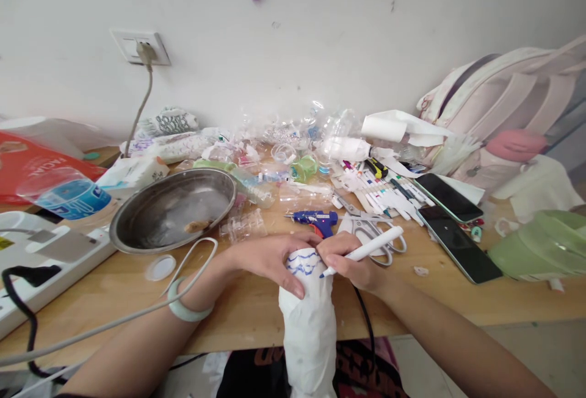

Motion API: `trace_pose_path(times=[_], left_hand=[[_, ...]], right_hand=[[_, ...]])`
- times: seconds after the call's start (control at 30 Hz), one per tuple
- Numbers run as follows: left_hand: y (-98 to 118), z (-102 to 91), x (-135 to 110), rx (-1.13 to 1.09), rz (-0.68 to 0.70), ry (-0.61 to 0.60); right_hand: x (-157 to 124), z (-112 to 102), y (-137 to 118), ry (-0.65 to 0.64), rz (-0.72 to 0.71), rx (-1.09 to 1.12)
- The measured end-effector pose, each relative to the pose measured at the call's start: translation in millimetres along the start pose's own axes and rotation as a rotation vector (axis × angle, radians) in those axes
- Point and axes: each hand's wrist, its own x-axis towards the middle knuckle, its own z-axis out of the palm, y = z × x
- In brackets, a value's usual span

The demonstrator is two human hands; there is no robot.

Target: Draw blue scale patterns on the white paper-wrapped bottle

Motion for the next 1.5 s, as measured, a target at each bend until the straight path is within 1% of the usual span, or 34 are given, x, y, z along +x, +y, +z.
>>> trace_pose_path(times=[0.17, 0.3, 0.43, 0.53, 0.6, 0.9, 1.13, 1.2, 1.33, 1.5], left_hand=[[-2.0, 1.6, 0.6, 0.002, -0.013, 0.016], [-3.5, 2.0, -0.2, 0.001, -0.028, 0.020], [-3.7, 1.3, -1.9, -0.014, -0.003, 0.001], [-4.1, 1.2, -2.9, -0.030, 0.010, -0.005], [-5.0, 1.1, -2.9, -0.041, 0.005, -0.007], [-5.7, 0.6, -3.9, -0.004, -0.040, 0.010], [-8.4, 0.9, -4.4, -0.001, -0.020, 0.014], [-8.6, 1.0, -4.4, -0.008, -0.016, 0.012], [-7.1, 0.9, -4.4, -0.027, -0.013, 0.008], [-6.0, 0.6, -4.8, -0.060, -0.006, -0.016]], right_hand=[[0.1, 0.1, 0.1, 0.011, 0.035, -0.037], [0.8, 1.9, -2.2, 0.067, 0.042, -0.117], [-0.9, 4.2, -2.4, 0.154, -0.045, -0.249], [-2.1, 5.4, -1.0, 0.175, -0.129, -0.335], [-2.3, 5.7, -0.2, 0.169, -0.154, -0.369], [-2.2, 7.9, 2.4, 0.123, -0.182, -0.436], [0.8, 7.4, 1.4, 0.078, -0.251, -0.439], [0.8, 6.9, 1.7, 0.056, -0.253, -0.440], [0.1, 6.5, 2.3, 0.049, -0.242, -0.426], [1.4, 4.9, 1.3, 0.023, -0.198, -0.355]])
